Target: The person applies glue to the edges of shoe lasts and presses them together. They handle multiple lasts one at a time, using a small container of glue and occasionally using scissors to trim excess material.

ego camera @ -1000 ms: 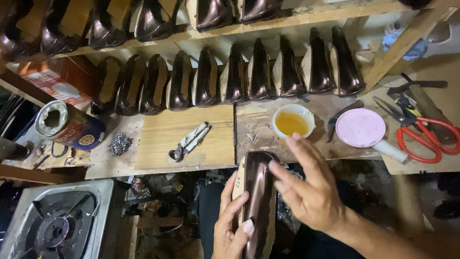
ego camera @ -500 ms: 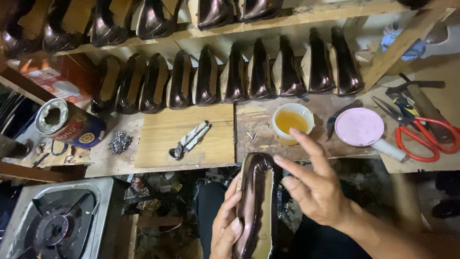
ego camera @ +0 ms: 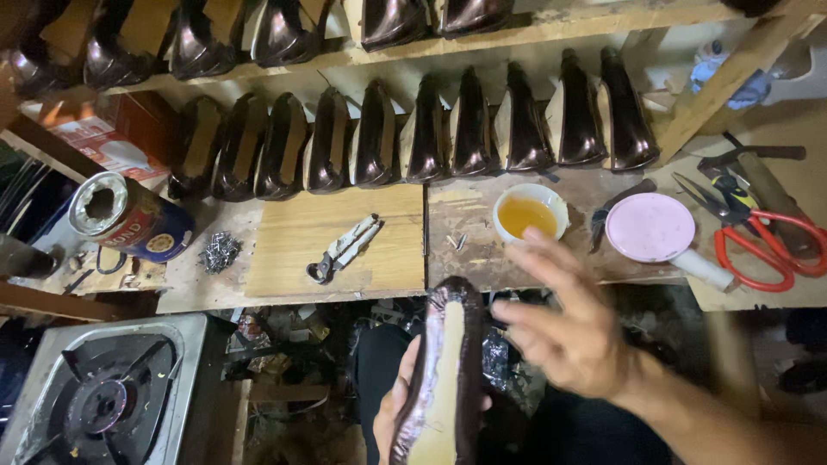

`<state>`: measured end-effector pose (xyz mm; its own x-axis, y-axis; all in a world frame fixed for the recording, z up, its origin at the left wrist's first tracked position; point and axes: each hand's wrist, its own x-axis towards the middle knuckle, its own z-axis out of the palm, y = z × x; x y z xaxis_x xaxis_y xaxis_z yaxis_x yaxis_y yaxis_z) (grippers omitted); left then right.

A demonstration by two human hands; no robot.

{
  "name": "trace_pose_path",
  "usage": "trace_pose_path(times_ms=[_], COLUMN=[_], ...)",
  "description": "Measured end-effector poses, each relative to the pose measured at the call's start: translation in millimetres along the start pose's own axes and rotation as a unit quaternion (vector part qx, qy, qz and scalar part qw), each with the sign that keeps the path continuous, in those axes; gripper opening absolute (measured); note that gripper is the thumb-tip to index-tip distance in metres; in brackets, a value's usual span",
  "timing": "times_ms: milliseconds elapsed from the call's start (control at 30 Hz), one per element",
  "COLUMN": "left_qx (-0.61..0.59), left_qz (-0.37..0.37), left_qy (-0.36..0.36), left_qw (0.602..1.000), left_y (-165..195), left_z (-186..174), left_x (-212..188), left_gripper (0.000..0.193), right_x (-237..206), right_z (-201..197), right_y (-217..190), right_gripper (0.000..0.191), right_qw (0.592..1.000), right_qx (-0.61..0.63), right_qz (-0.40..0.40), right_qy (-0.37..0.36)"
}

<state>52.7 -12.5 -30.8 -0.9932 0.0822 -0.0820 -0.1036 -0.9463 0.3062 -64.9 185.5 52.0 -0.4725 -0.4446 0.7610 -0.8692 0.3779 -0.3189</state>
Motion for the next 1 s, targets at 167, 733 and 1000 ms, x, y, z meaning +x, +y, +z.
trace_pose_path(times_ms=[167,733,1000], left_qx=[-0.043,0.179,0.212], left_qz=[-0.032,0.144,0.133], left_qy=[-0.038,-0.107,-0.087], left_qw=[0.998,0.967,0.964], left_y=[7,-2,2], left_z=[-15,-11,-5], left_x=[1,7,10], left_gripper=[0.077,0.056,0.056], right_x=[3,1,-2], right_z=[-7,2,11], right_y=[54,11,16], right_gripper=[0.029,0.028,0.029], right_qw=[0.981,0.996,0.992], right_qx=[-0.140,0.057,0.102], right_qz=[0.114,0.040,0.037], right_qy=[-0.068,-0.050,-0.066])
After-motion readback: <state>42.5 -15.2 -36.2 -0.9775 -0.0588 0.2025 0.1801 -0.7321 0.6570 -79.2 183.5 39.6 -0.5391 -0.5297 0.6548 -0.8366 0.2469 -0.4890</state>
